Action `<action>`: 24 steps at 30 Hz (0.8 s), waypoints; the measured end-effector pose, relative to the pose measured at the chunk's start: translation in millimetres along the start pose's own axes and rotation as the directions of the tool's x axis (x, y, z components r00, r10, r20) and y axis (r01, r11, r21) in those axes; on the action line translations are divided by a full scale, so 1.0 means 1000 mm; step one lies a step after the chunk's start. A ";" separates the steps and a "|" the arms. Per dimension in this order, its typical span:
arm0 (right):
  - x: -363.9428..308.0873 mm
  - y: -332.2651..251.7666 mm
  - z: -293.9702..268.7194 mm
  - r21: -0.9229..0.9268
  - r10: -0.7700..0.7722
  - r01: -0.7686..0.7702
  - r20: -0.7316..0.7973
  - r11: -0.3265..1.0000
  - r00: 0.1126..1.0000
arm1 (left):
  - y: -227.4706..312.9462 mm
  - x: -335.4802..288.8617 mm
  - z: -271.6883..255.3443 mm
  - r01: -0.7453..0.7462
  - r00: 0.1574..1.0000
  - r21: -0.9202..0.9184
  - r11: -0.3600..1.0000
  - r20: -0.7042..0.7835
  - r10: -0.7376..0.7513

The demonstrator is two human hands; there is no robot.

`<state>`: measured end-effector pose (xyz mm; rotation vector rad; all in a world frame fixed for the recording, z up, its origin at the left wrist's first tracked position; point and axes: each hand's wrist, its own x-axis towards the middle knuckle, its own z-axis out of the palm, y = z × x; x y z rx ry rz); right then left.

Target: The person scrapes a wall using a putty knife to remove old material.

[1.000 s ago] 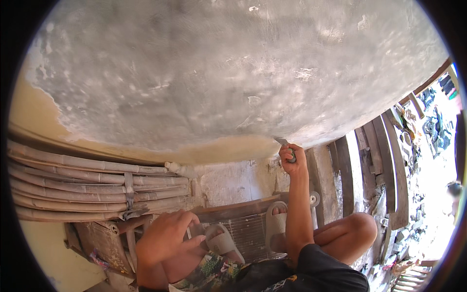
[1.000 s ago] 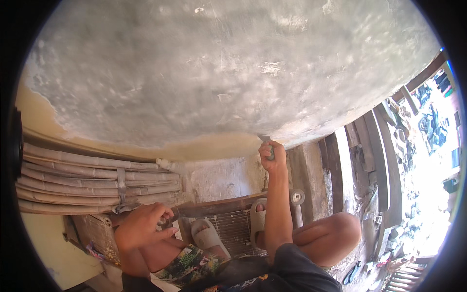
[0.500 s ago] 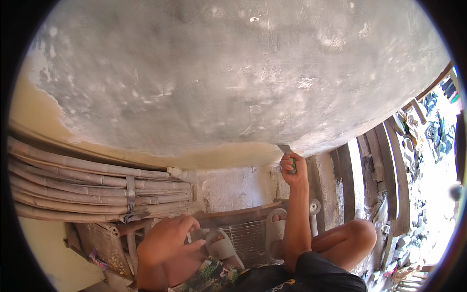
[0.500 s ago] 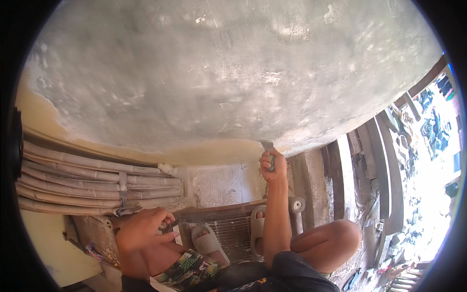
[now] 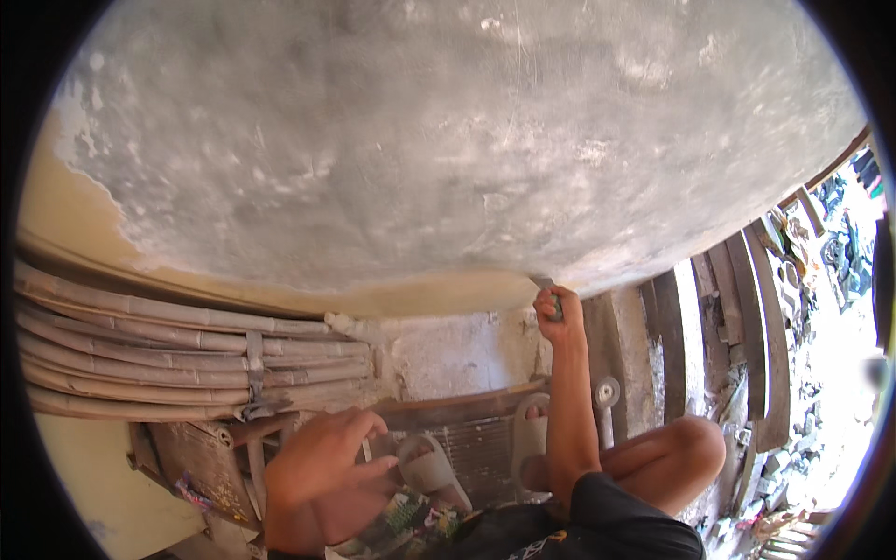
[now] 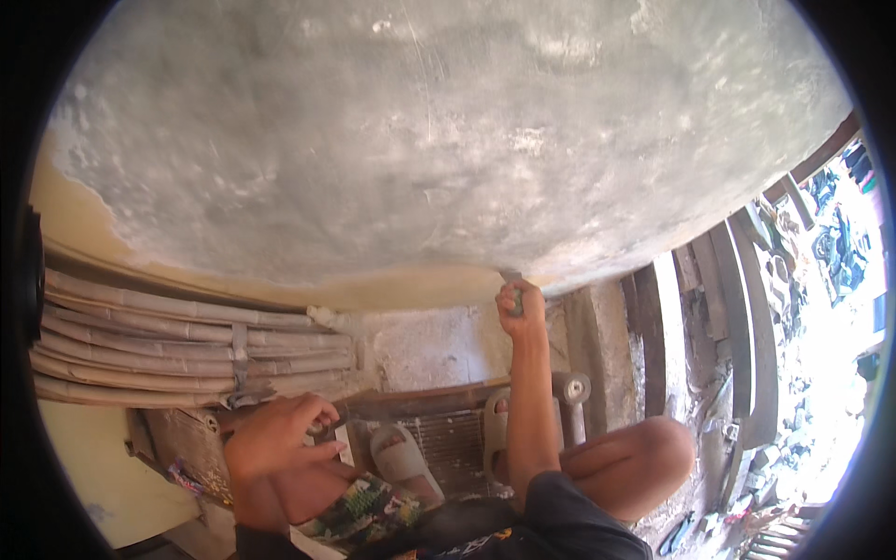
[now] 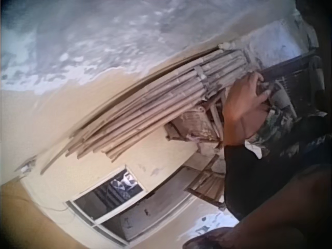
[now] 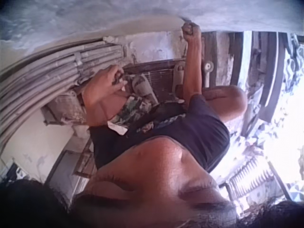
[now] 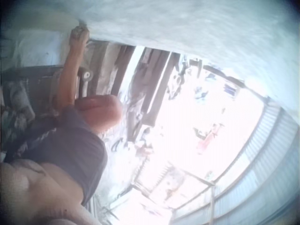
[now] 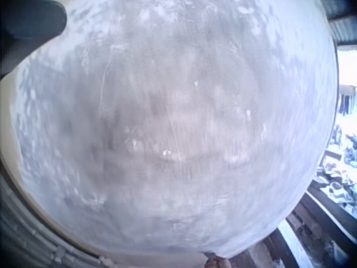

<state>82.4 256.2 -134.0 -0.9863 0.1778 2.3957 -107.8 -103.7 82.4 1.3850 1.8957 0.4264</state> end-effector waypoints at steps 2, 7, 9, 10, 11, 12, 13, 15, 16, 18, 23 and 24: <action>-0.013 0.010 0.015 -0.008 -0.024 0.024 0.022 1.000 0.999 | 0.003 -0.003 -0.004 0.026 1.000 0.009 1.000 -0.004 -0.026; -0.019 0.012 0.011 -0.129 -0.124 0.129 0.043 0.983 0.991 | 0.000 -0.006 -0.002 0.096 0.995 0.011 0.995 0.010 -0.096; -0.006 0.009 0.013 -0.149 -0.129 0.136 0.051 0.979 0.990 | 0.001 -0.007 -0.004 0.066 0.998 0.061 0.996 0.015 -0.067; -0.002 0.012 0.009 -0.157 -0.134 0.137 0.029 0.978 0.991 | 0.001 -0.006 -0.003 0.069 0.997 0.060 0.996 0.021 -0.071; 0.007 0.008 0.013 -0.062 -0.078 0.079 0.007 0.995 0.997 | 0.001 -0.004 -0.003 0.050 0.999 0.017 0.999 0.019 -0.051; 0.002 0.006 0.005 -0.059 -0.077 0.077 0.002 0.995 0.997 | 0.001 -0.003 -0.003 0.031 0.999 -0.026 0.999 0.015 -0.030; -0.010 0.008 0.008 -0.002 -0.053 0.053 0.014 0.999 0.998 | 0.000 -0.004 -0.003 0.040 0.999 -0.028 0.999 0.014 -0.040; -0.008 0.010 0.008 0.012 -0.001 0.000 0.115 1.000 0.993 | 0.000 -0.007 -0.004 0.046 0.999 -0.001 0.999 0.028 -0.046; -0.008 0.007 0.009 0.013 -0.006 0.004 0.109 1.000 0.994 | -0.001 -0.006 -0.004 0.043 0.999 -0.005 0.999 0.034 -0.043; -0.008 0.003 0.011 0.044 0.022 -0.024 0.052 0.999 0.998 | -0.002 -0.003 -0.003 0.055 0.998 0.006 0.998 0.018 -0.055; -0.003 0.007 0.013 -0.075 -0.068 0.069 0.014 0.995 0.998 | 0.000 -0.002 -0.003 0.048 0.998 -0.021 0.999 0.034 -0.047; -0.002 0.006 0.009 0.016 -0.018 0.018 0.030 1.000 0.999 | -0.002 -0.002 -0.001 0.025 0.999 -0.007 1.000 0.020 -0.025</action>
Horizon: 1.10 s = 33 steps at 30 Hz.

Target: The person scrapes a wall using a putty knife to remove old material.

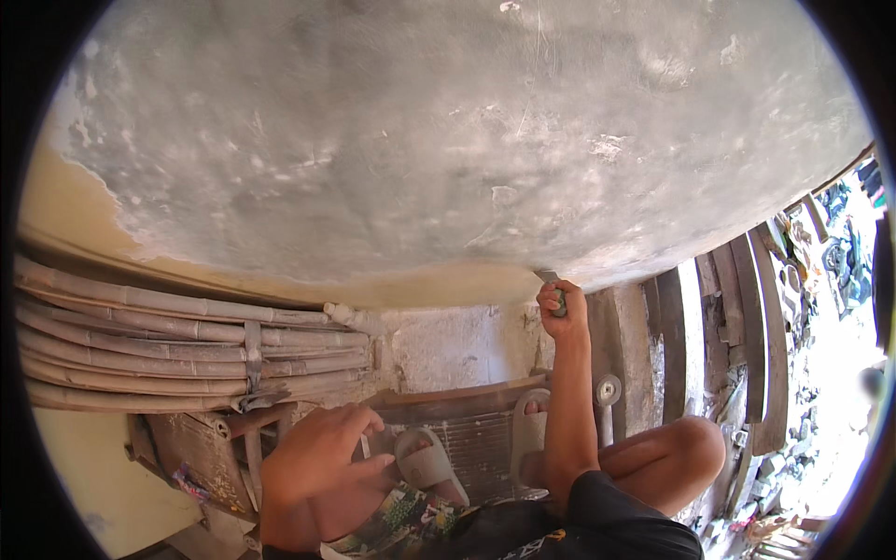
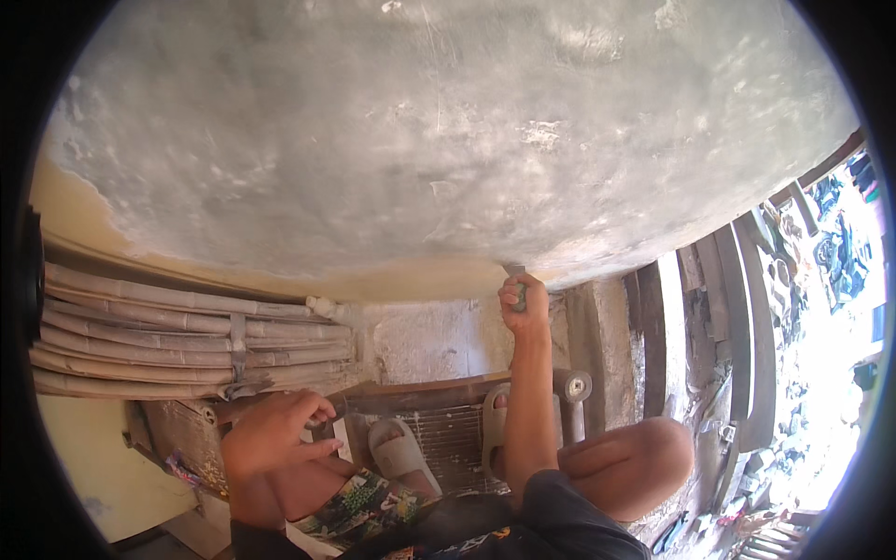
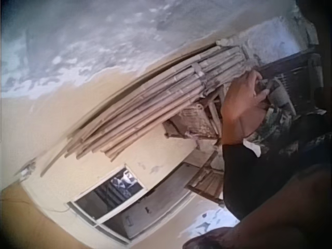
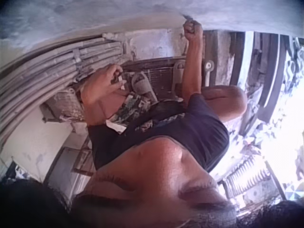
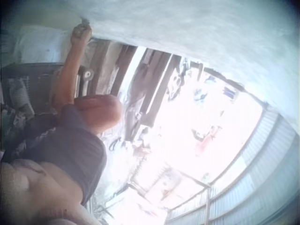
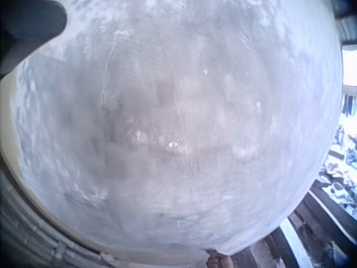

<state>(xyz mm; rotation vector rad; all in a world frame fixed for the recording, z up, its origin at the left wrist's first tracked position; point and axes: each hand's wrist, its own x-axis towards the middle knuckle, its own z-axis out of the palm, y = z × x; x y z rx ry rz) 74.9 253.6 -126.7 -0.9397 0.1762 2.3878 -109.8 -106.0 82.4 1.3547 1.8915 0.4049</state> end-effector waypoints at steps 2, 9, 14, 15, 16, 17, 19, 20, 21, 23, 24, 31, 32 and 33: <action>-0.006 0.005 0.008 0.000 -0.034 0.034 -0.041 0.999 0.999 | -0.001 -0.004 0.000 0.002 1.000 -0.001 1.000 -0.003 -0.002; -0.003 0.017 0.006 -0.098 -0.096 0.092 -0.032 0.991 0.995 | 0.000 -0.006 -0.005 -0.004 1.000 -0.012 1.000 -0.010 0.004; 0.011 0.009 -0.006 -0.159 -0.096 0.086 -0.058 0.983 0.994 | -0.002 -0.003 -0.006 -0.008 1.000 0.001 1.000 -0.030 0.008; 0.008 0.014 -0.004 -0.156 -0.103 0.094 -0.051 0.983 0.993 | -0.001 -0.006 -0.006 0.024 1.000 -0.011 1.000 -0.019 -0.024; 0.008 0.012 -0.007 -0.153 -0.104 0.093 -0.065 0.984 0.992 | -0.003 -0.005 -0.005 0.026 1.000 -0.017 1.000 -0.006 -0.026; 0.010 0.007 -0.008 -0.117 -0.063 0.054 -0.072 0.992 0.995 | -0.007 -0.004 -0.003 0.005 1.000 -0.014 1.000 -0.017 -0.006; 0.006 0.004 -0.006 -0.047 -0.018 0.016 -0.047 0.999 0.999 | -0.007 -0.003 -0.003 -0.018 0.999 -0.011 1.000 -0.037 0.017; 0.010 0.003 -0.007 -0.052 -0.019 0.017 -0.039 0.999 0.999 | -0.005 -0.003 -0.004 0.011 1.000 -0.019 1.000 -0.019 -0.011; 0.017 0.003 -0.011 -0.169 -0.082 0.076 -0.031 0.983 0.996 | -0.003 -0.002 -0.006 0.040 0.999 -0.026 0.999 0.000 -0.040; 0.029 0.002 -0.017 -0.209 -0.090 0.086 -0.009 0.974 0.996 | -0.003 0.002 -0.007 0.030 1.000 0.012 0.999 0.001 -0.030; 0.021 -0.002 -0.029 -0.208 -0.095 0.088 -0.025 0.974 0.995 | -0.003 0.004 -0.006 0.019 1.000 0.058 0.998 -0.011 -0.018; 0.017 0.001 -0.019 -0.089 -0.095 0.091 -0.042 0.992 0.995 | -0.008 0.006 -0.003 0.010 1.000 -0.002 1.000 -0.021 -0.010; 0.016 0.003 -0.018 -0.098 -0.096 0.089 -0.068 0.991 0.993 | -0.007 0.007 -0.003 0.008 1.000 0.001 1.000 -0.022 -0.008; 0.015 0.005 -0.016 -0.108 -0.097 0.087 -0.094 0.990 0.991 | -0.006 0.008 -0.003 0.007 1.000 0.004 1.000 -0.023 -0.006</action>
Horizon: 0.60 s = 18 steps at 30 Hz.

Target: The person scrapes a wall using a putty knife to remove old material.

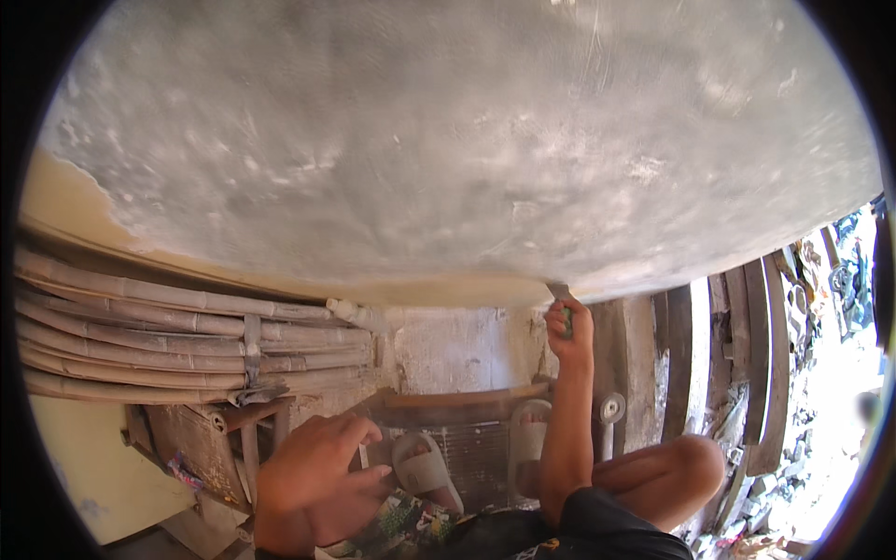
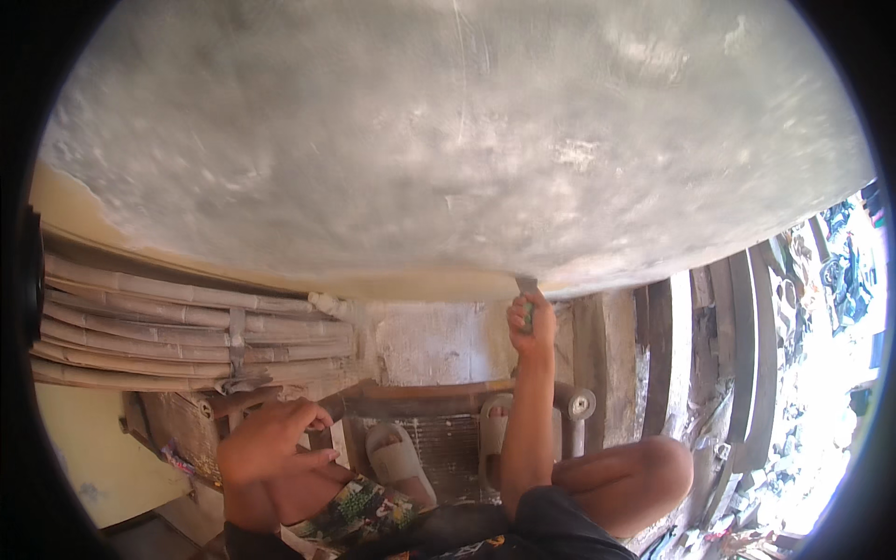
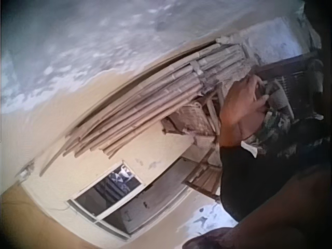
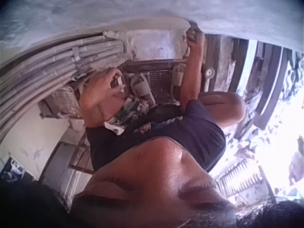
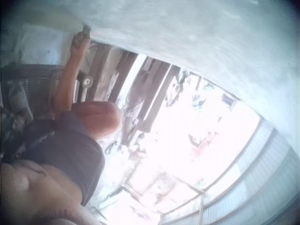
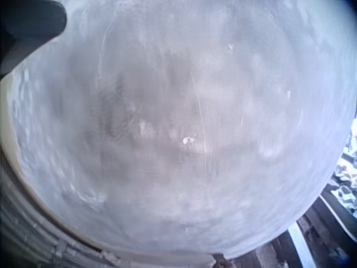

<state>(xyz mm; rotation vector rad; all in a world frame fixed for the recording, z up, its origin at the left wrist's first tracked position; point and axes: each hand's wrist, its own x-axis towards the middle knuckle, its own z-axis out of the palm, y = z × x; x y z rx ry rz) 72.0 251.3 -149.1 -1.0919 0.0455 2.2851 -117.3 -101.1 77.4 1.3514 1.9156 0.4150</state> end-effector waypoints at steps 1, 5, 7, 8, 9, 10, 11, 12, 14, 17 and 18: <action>0.002 -0.002 -0.004 0.000 -0.005 0.005 -0.003 1.000 1.000 | -0.001 0.001 0.000 -0.005 1.000 -0.002 1.000 0.002 0.005; -0.010 -0.003 -0.004 -0.047 -0.031 0.029 -0.036 0.998 0.999 | -0.001 0.002 0.001 0.037 0.999 -0.036 0.999 0.038 -0.035; 0.008 -0.005 -0.006 -0.086 -0.027 0.025 -0.023 0.996 0.999 | 0.000 0.003 0.002 0.042 0.999 -0.024 0.999 0.032 -0.041; 0.013 -0.013 -0.005 -0.027 0.077 -0.076 0.025 0.997 0.997 | 0.001 0.005 0.001 0.043 0.999 -0.005 0.999 0.023 -0.043; 0.007 -0.014 -0.015 -0.026 0.075 -0.074 0.018 0.997 0.997 | 0.002 0.005 0.001 0.045 0.999 0.013 0.999 0.013 -0.045; -0.003 -0.009 -0.004 -0.026 0.022 -0.021 0.028 0.999 0.999 | 0.002 0.005 -0.002 0.056 0.998 0.023 0.998 -0.013 -0.056; -0.014 -0.010 -0.004 -0.024 -0.042 0.043 0.011 0.999 0.999 | 0.003 0.004 -0.002 0.047 0.999 0.018 0.999 0.005 -0.048; -0.008 -0.013 -0.009 -0.026 -0.025 0.027 0.061 0.999 0.998 | 0.005 0.004 -0.001 0.039 0.999 0.013 0.999 0.023 -0.039; 0.003 -0.022 -0.014 0.027 0.005 -0.006 0.035 1.000 0.999 | 0.005 0.007 -0.002 0.044 0.998 0.002 0.999 0.034 -0.044; 0.001 -0.023 -0.004 0.072 0.053 -0.058 0.061 0.996 0.997 | 0.004 0.008 -0.004 0.055 0.998 -0.007 0.998 0.029 -0.055; -0.003 -0.018 -0.005 0.069 0.063 -0.068 0.068 0.995 0.996 | 0.003 0.006 -0.003 0.058 0.997 -0.025 0.998 0.052 -0.057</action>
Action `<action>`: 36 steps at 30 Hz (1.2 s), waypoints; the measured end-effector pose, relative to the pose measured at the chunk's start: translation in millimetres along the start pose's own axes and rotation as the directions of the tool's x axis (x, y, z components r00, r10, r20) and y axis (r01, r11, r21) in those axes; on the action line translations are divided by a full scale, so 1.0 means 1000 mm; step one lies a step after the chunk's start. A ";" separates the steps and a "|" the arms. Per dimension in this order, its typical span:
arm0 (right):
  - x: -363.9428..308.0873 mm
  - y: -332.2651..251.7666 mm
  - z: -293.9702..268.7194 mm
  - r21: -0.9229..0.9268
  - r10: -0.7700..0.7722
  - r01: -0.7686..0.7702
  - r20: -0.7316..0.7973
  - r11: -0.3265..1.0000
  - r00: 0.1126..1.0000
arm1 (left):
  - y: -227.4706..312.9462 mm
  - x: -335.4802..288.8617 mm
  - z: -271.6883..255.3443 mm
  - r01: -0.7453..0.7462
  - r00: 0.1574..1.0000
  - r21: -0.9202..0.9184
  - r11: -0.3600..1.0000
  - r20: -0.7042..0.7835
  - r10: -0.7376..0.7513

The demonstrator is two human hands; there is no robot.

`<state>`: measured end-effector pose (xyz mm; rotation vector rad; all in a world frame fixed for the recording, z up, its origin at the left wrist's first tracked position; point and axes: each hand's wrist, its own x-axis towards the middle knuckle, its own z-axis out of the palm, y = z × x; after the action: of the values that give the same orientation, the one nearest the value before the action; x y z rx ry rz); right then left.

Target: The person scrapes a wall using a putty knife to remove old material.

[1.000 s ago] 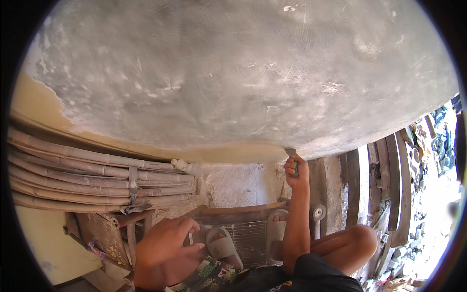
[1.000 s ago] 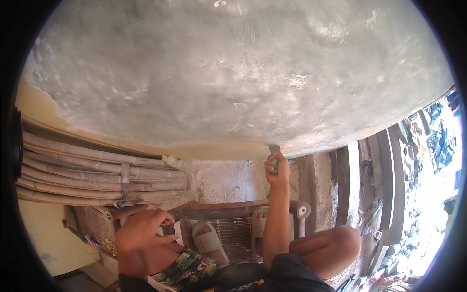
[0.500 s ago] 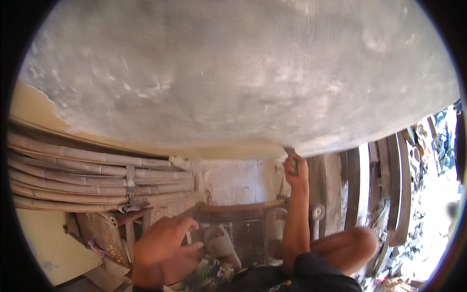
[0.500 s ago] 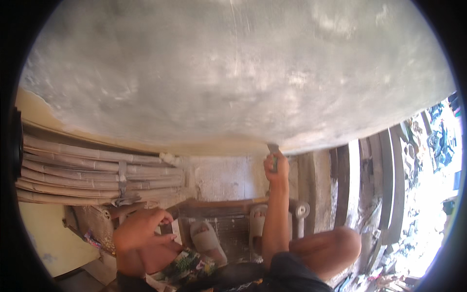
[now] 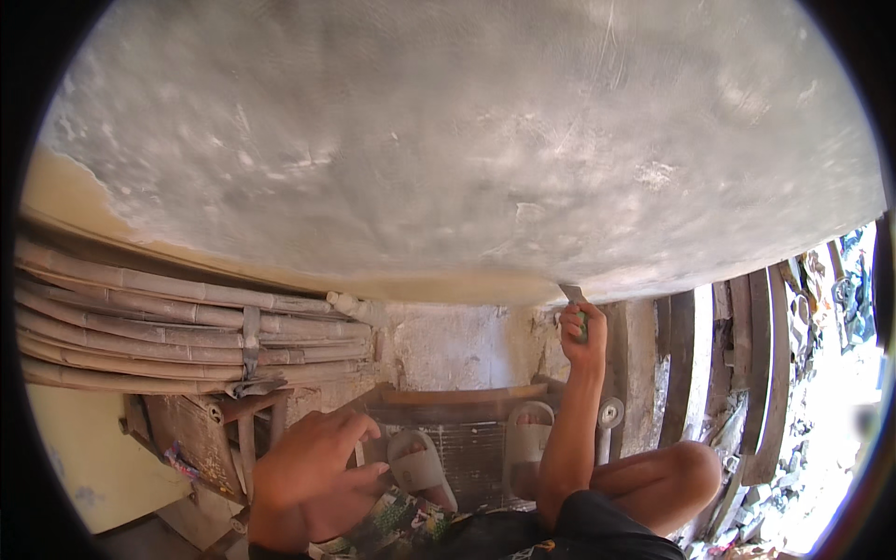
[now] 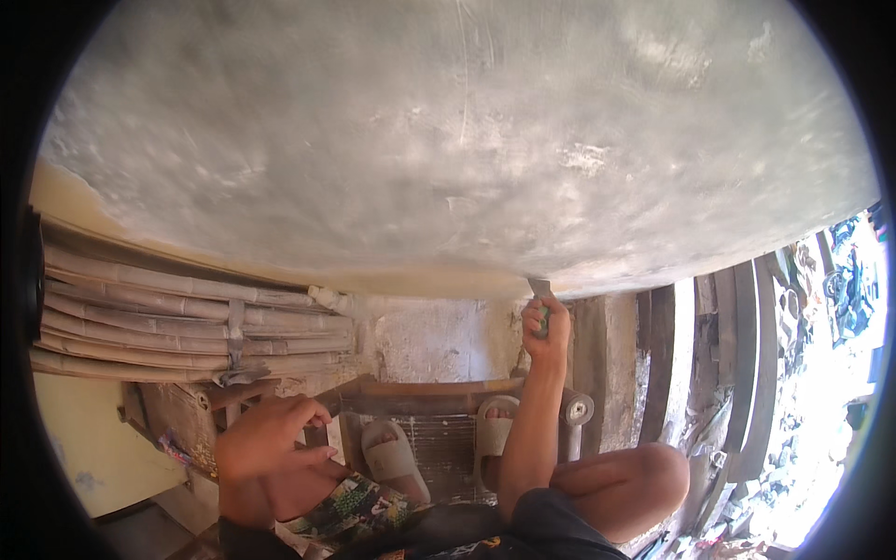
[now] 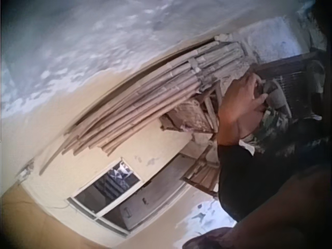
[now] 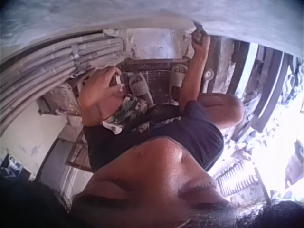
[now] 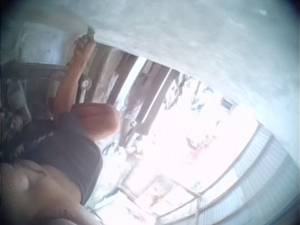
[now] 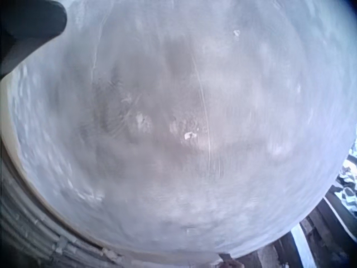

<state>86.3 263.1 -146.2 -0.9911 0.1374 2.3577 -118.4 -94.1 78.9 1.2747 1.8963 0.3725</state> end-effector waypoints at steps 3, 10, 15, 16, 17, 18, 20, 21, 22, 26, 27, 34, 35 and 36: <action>0.019 -0.025 -0.023 0.046 0.037 -0.037 0.019 0.998 0.999 | 0.002 0.008 0.000 -0.058 0.998 0.033 0.998 -0.014 0.059; 0.012 -0.005 -0.020 -0.063 -0.023 0.019 -0.057 0.998 0.998 | -0.001 0.005 0.001 -0.020 0.999 0.044 0.999 -0.033 0.021; 0.043 -0.026 -0.047 -0.061 -0.050 0.052 0.037 0.997 0.998 | 0.001 0.010 0.001 -0.031 1.000 -0.010 0.999 -0.002 0.031; 0.040 -0.025 -0.039 -0.079 -0.040 0.034 -0.080 0.996 0.996 | 0.000 0.010 -0.001 -0.027 0.999 -0.001 1.000 -0.023 0.027; 0.031 -0.019 -0.031 -0.081 -0.025 0.018 -0.084 0.997 0.996 | -0.001 0.007 0.000 -0.013 1.000 0.007 1.000 -0.025 0.013; 0.019 -0.008 -0.024 -0.030 0.008 -0.010 -0.077 0.999 0.997 | -0.002 0.002 0.002 0.006 1.000 0.013 1.000 -0.018 -0.005; 0.008 -0.011 -0.027 0.046 0.028 -0.027 -0.030 0.999 0.999 | -0.004 -0.001 0.005 -0.008 0.999 0.007 1.000 -0.035 0.008; 0.009 -0.013 -0.029 0.046 0.025 -0.023 -0.034 0.999 0.999 | -0.005 -0.002 0.006 -0.016 0.998 0.004 1.000 -0.055 0.016; 0.009 -0.016 -0.029 0.026 0.011 -0.011 0.008 1.000 1.000 | -0.005 -0.002 0.006 -0.024 0.998 0.001 1.000 -0.054 0.024; 0.014 -0.040 -0.011 0.295 0.149 -0.164 0.073 0.941 0.986 | -0.005 -0.004 0.005 -0.024 0.999 0.007 1.000 -0.044 0.024; 0.008 -0.037 -0.014 0.293 0.147 -0.161 0.069 0.943 0.987 | -0.006 -0.005 0.005 -0.018 0.999 0.011 1.000 -0.045 0.018; 0.004 -0.023 -0.015 0.071 -0.008 0.006 0.037 0.997 0.999 | -0.007 -0.005 0.005 -0.027 0.999 -0.012 1.000 -0.023 0.026; 0.007 -0.026 -0.016 0.068 -0.014 0.012 0.038 0.998 0.999 | -0.005 -0.004 0.004 -0.022 1.000 -0.011 1.000 -0.010 0.022; 0.011 -0.029 -0.017 0.093 0.026 -0.026 -0.006 0.995 1.000 | -0.004 -0.003 0.004 -0.017 1.000 -0.010 1.000 0.003 0.017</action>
<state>106.2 286.8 -162.1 -0.9584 0.2624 2.3486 -117.5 -99.1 75.2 1.2844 1.8800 0.3884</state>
